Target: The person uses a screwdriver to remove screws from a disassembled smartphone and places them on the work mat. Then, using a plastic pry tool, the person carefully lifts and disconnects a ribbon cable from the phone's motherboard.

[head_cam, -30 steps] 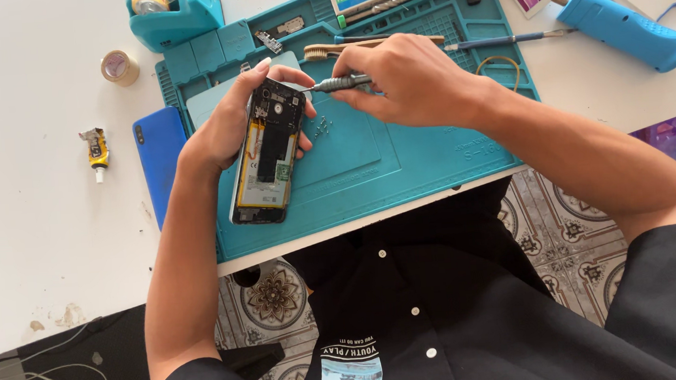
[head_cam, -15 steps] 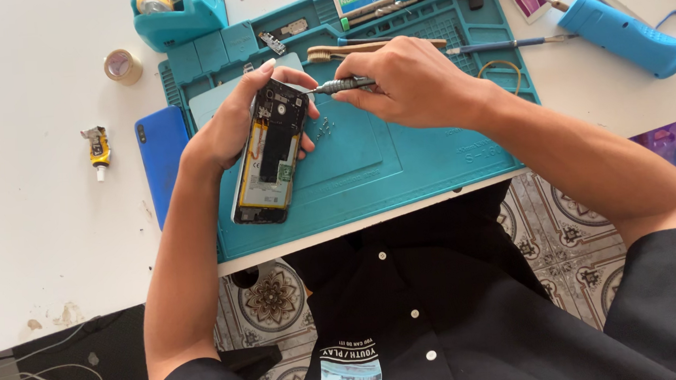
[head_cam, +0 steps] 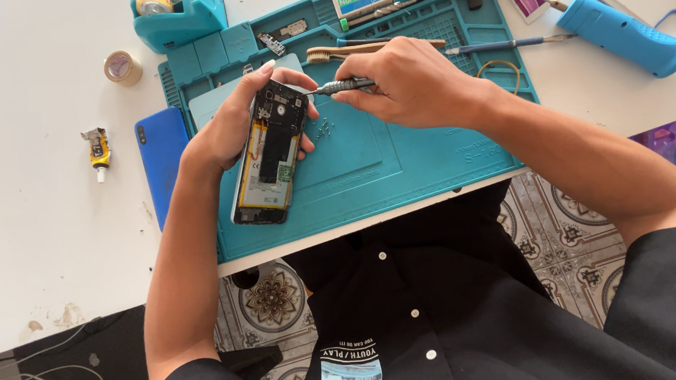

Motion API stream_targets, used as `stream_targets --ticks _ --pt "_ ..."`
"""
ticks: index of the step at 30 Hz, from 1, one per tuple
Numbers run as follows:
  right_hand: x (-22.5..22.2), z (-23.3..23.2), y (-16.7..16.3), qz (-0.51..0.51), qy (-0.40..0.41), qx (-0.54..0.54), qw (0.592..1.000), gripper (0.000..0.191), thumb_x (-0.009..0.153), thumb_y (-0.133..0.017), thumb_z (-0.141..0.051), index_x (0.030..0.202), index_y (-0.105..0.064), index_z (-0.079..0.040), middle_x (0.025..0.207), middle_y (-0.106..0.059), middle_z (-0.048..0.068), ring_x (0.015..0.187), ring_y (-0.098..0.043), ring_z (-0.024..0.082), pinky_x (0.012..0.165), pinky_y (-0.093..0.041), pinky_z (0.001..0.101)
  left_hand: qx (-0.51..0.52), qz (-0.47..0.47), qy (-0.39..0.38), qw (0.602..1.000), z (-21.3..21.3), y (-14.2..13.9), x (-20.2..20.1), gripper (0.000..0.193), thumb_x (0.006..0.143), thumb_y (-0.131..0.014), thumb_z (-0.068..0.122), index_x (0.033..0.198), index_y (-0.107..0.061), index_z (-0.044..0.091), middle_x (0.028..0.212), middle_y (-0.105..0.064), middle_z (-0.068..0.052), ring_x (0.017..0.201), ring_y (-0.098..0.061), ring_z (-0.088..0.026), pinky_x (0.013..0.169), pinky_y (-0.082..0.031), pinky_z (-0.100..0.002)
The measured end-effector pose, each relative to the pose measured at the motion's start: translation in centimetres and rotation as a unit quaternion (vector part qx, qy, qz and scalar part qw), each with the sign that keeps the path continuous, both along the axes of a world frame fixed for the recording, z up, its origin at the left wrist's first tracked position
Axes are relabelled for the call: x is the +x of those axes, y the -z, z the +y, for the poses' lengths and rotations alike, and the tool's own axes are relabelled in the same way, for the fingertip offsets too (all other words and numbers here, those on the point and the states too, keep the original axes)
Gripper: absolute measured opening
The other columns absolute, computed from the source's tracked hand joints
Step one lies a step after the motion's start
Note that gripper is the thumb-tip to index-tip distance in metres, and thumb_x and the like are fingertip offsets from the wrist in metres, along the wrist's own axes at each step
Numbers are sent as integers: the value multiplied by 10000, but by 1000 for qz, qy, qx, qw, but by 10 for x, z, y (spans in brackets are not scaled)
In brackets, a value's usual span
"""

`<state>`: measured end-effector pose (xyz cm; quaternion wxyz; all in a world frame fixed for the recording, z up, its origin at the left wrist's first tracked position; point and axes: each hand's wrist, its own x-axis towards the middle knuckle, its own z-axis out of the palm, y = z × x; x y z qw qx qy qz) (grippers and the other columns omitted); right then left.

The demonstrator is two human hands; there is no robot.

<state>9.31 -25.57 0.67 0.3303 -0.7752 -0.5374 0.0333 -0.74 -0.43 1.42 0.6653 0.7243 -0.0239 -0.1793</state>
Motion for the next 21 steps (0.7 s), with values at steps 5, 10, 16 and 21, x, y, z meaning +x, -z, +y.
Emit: stream_targets --ticks 5,10,16,21 --pt "0 -2 -1 -7 7 -4 1000 291 981 -717 -271 1103 -731 -7 649 -672 143 564 -661 283 561 -495 385 5 -1 -1 1000 0 -1 -1 664 1024 -258 518 1317 -577 14 1007 -704 -147 763 -760 -238 641 -652 -356" --pt "-1 -3 -2 -10 6 2 1000 298 983 -718 -284 1110 -735 -14 657 -671 129 569 -663 271 570 -499 377 5 1 -3 1000 0 0 0 664 1022 -268 524 1311 -578 14 1005 -707 -145 757 -761 -239 643 -653 -357" --pt "1 -4 -3 -24 27 -9 999 298 954 -739 -302 1077 -756 -31 643 -664 122 547 -655 265 550 -484 379 9 0 -4 1000 0 2 0 660 1020 -275 527 1307 -584 19 1006 -703 -143 755 -759 -238 646 -657 -358" --pt "0 -2 -1 -3 34 -29 999 302 960 -726 -309 1095 -752 -40 632 -669 120 557 -669 260 554 -496 378 -4 6 1 1000 0 1 1 658 1021 -267 523 1307 -579 19 1018 -706 -142 766 -759 -238 640 -654 -360"
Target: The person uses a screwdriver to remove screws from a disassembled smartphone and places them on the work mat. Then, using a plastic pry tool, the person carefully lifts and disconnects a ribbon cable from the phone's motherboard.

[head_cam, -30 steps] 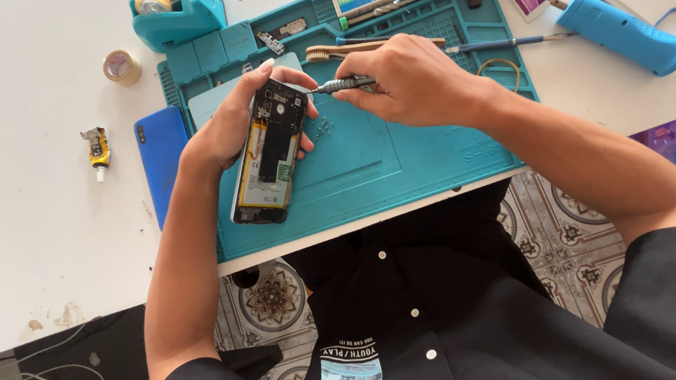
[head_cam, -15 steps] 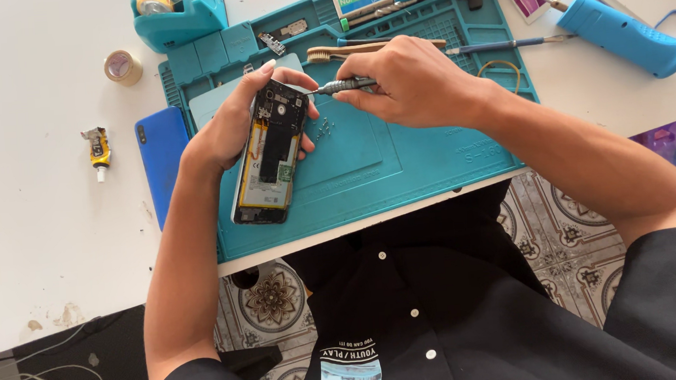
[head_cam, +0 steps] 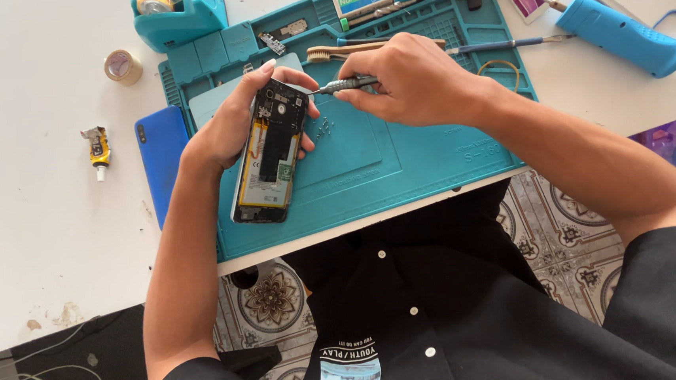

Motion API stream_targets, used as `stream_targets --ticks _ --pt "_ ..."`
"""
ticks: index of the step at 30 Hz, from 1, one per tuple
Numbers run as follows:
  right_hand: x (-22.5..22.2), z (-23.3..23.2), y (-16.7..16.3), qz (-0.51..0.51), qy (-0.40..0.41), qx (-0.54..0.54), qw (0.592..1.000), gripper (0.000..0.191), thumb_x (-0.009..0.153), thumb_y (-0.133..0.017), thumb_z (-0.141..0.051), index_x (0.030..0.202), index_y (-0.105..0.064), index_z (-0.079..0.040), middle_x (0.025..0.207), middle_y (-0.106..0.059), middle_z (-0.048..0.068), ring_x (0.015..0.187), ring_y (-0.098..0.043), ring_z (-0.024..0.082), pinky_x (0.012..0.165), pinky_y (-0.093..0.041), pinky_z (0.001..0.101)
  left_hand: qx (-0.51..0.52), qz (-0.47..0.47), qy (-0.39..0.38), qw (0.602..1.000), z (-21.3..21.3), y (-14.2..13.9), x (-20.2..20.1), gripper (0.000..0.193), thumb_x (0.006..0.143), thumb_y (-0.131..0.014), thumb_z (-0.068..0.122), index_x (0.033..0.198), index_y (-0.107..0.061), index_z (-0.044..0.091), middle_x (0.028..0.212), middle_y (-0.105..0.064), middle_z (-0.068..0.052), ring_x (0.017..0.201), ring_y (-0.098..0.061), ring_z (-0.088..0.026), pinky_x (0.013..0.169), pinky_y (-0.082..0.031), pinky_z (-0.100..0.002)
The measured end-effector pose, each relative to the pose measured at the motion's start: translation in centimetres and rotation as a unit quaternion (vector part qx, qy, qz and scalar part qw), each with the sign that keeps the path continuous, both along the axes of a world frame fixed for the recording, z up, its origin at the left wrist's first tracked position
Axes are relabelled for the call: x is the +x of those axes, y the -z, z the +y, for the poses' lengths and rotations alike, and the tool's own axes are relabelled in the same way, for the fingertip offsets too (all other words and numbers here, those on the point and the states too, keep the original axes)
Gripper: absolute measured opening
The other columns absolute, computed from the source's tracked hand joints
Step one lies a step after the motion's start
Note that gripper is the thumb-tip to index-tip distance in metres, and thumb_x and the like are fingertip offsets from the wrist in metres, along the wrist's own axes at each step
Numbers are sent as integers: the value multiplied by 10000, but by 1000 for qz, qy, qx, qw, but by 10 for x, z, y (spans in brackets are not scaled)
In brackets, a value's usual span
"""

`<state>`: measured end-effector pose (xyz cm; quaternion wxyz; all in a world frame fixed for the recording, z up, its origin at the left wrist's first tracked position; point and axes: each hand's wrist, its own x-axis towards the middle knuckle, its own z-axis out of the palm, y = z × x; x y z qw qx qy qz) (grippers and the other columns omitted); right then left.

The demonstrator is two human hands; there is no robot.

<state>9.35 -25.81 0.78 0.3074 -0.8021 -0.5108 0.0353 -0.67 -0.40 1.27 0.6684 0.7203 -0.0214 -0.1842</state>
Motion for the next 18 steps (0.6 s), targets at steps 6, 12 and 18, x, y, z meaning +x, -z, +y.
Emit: stream_targets --ticks 6,12,18 --pt "0 2 2 -1 -33 37 999 295 977 -722 -288 1095 -735 -18 675 -678 127 594 -673 276 588 -514 390 2 -4 3 1000 0 -1 0 655 1018 -262 516 1312 -577 22 1025 -710 -146 768 -763 -237 631 -654 -361" --pt "0 -1 -1 -12 -11 23 1000 289 953 -741 -299 1079 -757 -40 610 -644 121 546 -643 280 550 -480 394 0 -6 4 1000 -1 -2 0 654 1020 -262 514 1312 -574 19 1030 -705 -152 766 -760 -240 638 -654 -357" --pt "0 0 -2 -16 -13 26 999 287 954 -744 -305 1071 -756 -43 619 -648 115 542 -651 258 550 -486 379 7 -8 3 1000 0 -2 0 656 1019 -255 510 1313 -579 21 1036 -711 -158 769 -762 -242 647 -651 -357"
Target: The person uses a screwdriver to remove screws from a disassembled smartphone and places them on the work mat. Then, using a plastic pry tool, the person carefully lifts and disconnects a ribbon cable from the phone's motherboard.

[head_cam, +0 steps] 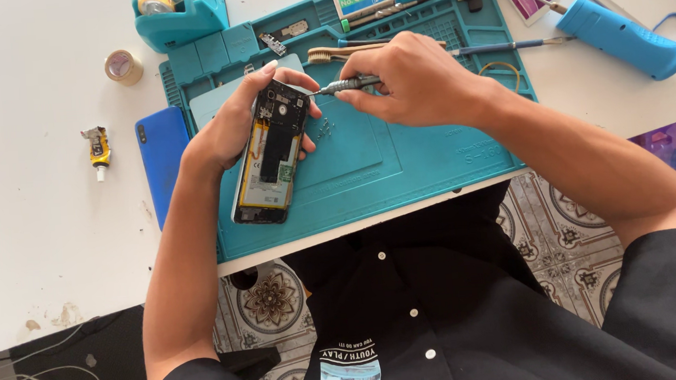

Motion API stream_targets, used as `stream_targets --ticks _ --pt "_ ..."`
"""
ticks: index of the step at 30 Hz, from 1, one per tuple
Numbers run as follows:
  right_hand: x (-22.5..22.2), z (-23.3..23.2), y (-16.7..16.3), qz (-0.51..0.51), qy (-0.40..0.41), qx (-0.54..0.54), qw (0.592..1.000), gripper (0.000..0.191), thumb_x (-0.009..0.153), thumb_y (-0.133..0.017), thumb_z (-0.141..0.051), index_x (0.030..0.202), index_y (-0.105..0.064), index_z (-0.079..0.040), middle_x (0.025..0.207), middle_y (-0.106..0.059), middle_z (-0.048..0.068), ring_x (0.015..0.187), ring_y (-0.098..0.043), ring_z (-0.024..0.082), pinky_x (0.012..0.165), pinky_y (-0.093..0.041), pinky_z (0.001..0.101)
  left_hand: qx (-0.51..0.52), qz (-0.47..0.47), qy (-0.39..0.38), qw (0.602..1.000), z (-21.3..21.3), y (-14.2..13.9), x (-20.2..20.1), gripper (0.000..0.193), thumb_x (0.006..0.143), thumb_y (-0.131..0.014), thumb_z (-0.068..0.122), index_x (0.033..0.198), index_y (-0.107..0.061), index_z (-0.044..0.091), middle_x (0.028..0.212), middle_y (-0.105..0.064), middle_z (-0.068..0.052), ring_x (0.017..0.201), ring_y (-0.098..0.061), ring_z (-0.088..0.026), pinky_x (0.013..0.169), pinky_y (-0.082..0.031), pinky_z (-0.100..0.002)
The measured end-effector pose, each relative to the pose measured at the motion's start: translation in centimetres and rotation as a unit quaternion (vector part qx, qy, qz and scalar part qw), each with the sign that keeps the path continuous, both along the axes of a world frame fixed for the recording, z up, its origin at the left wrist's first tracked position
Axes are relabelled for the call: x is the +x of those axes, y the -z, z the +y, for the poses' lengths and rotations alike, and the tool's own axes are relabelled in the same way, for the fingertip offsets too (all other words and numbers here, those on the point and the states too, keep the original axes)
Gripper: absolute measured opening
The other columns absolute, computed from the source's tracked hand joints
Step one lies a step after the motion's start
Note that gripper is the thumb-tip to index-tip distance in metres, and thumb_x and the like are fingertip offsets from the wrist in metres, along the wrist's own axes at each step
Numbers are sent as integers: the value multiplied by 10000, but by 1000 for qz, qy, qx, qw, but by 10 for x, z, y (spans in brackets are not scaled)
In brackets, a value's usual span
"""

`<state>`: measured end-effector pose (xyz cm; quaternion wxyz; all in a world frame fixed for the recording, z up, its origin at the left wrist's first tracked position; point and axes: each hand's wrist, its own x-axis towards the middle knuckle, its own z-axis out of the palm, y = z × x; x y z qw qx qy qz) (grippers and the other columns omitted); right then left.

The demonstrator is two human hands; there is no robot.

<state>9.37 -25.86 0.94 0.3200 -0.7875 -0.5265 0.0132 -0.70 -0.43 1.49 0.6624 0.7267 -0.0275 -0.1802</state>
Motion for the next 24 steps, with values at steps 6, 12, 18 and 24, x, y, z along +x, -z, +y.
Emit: stream_targets --ticks 6,12,18,24 --pt "-1 1 2 13 -10 -6 1000 289 976 -727 -305 1091 -739 -41 657 -673 117 595 -679 264 586 -510 379 1 6 -6 1000 -1 0 -1 648 1029 -246 503 1308 -579 22 1045 -711 -162 768 -760 -239 645 -653 -356" --pt "-1 -1 0 -25 -9 33 999 275 983 -726 -298 1085 -740 -44 736 -710 110 642 -701 272 597 -515 377 5 0 -5 1000 0 0 -1 646 1027 -252 504 1317 -576 26 1046 -714 -166 771 -762 -240 653 -654 -357" --pt "-1 1 0 15 -7 -4 1000 291 981 -719 -308 1108 -730 -46 670 -681 111 608 -694 262 584 -516 371 -5 8 0 1000 0 1 0 646 1030 -265 507 1315 -574 16 1056 -705 -168 774 -762 -244 654 -652 -359" --pt "-1 0 1 0 2 -4 1000 284 970 -733 -305 1086 -745 -46 637 -666 106 580 -674 258 557 -498 377 -1 6 -5 1000 0 1 0 647 1027 -268 511 1310 -575 17 1050 -704 -167 769 -762 -242 641 -654 -359"
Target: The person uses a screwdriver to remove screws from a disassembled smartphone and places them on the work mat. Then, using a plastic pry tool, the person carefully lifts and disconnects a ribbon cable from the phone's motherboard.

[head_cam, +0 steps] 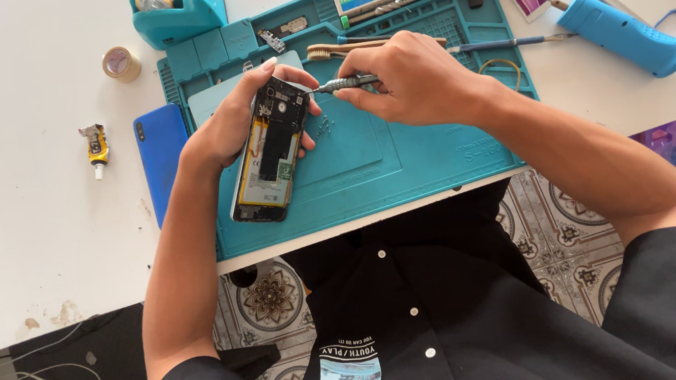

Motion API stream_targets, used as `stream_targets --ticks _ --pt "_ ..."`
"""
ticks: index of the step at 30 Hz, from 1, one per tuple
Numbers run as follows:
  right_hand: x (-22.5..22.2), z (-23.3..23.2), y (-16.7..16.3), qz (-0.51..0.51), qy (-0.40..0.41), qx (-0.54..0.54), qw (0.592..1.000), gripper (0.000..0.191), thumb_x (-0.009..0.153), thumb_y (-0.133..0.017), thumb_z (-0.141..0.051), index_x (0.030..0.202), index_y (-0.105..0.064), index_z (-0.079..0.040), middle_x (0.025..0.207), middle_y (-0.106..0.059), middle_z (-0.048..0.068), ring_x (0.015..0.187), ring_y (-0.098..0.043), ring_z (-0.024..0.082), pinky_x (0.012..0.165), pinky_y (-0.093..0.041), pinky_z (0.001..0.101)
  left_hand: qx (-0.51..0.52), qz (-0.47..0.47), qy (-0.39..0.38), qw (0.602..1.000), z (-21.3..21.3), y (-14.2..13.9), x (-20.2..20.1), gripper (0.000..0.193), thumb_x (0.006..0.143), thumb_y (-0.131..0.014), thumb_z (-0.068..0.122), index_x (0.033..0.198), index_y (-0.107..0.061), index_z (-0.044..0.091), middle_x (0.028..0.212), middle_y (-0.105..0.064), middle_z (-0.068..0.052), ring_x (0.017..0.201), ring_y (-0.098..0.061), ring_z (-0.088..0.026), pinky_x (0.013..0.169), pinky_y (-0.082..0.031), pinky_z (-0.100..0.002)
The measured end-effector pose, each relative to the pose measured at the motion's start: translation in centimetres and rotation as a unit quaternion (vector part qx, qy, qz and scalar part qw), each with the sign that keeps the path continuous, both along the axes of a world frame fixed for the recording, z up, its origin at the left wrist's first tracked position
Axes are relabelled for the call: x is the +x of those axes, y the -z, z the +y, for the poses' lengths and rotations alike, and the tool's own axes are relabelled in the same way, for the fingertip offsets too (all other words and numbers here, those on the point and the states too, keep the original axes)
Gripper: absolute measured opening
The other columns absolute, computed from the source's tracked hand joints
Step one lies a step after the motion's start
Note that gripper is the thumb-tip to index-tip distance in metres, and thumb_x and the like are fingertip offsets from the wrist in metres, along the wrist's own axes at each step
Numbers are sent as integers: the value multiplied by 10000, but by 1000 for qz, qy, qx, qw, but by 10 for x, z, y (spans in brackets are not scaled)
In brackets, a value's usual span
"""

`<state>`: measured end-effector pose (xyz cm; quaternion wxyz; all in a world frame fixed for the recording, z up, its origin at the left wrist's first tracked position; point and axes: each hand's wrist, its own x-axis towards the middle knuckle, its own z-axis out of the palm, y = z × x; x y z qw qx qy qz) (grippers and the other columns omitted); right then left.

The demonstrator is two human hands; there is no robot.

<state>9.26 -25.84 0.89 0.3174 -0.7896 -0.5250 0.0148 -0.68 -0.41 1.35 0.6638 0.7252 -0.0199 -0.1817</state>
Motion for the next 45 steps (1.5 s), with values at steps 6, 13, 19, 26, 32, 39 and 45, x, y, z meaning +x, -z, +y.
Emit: stream_targets --ticks 6,13,19,26,32,39,45 --pt "3 -2 0 -15 0 11 1000 295 949 -744 -317 1073 -756 -49 609 -636 90 532 -643 235 533 -479 366 2 3 -2 1000 -1 -1 0 652 1023 -276 514 1316 -571 12 1044 -704 -158 769 -763 -241 649 -653 -356" --pt "9 -5 0 -19 37 -64 997 320 870 -734 -329 998 -784 -40 492 -586 98 429 -588 247 494 -457 380 -3 -3 -11 1000 -1 -3 -3 634 1011 -299 489 1329 -547 0 1144 -669 -167 763 -764 -254 637 -651 -357" --pt "9 -6 3 -33 35 -75 996 341 863 -719 -336 986 -790 -25 516 -597 119 461 -592 289 556 -481 411 -9 -38 14 999 -2 -1 1 666 1011 -315 503 1358 -548 -16 1189 -686 -195 753 -761 -256 629 -656 -352" --pt "10 -6 4 -33 48 -90 994 348 857 -719 -339 1003 -793 -31 511 -598 132 476 -598 301 558 -482 422 18 -26 8 999 -3 -2 0 696 987 -314 524 1384 -535 -4 1219 -711 -223 741 -770 -250 589 -655 -334" --pt "11 -6 5 -28 44 -92 994 339 847 -721 -337 993 -794 -40 518 -600 119 473 -600 292 556 -484 414 11 -36 13 999 -3 -3 0 698 998 -313 521 1384 -540 -15 1227 -705 -228 748 -764 -256 611 -659 -335" --pt "11 -6 6 -39 39 -89 994 328 826 -732 -333 988 -808 -58 514 -601 116 491 -603 297 571 -487 413 12 -23 9 1000 -2 -3 0 692 995 -313 518 1386 -528 -12 1237 -706 -233 753 -770 -259 606 -658 -337" --pt "11 -7 5 -37 50 -93 994 340 823 -720 -333 1002 -803 -57 512 -597 114 481 -610 287 558 -487 410 17 -25 8 1000 -3 -5 0 691 990 -313 519 1389 -525 -4 1244 -703 -233 752 -772 -257 599 -659 -338"
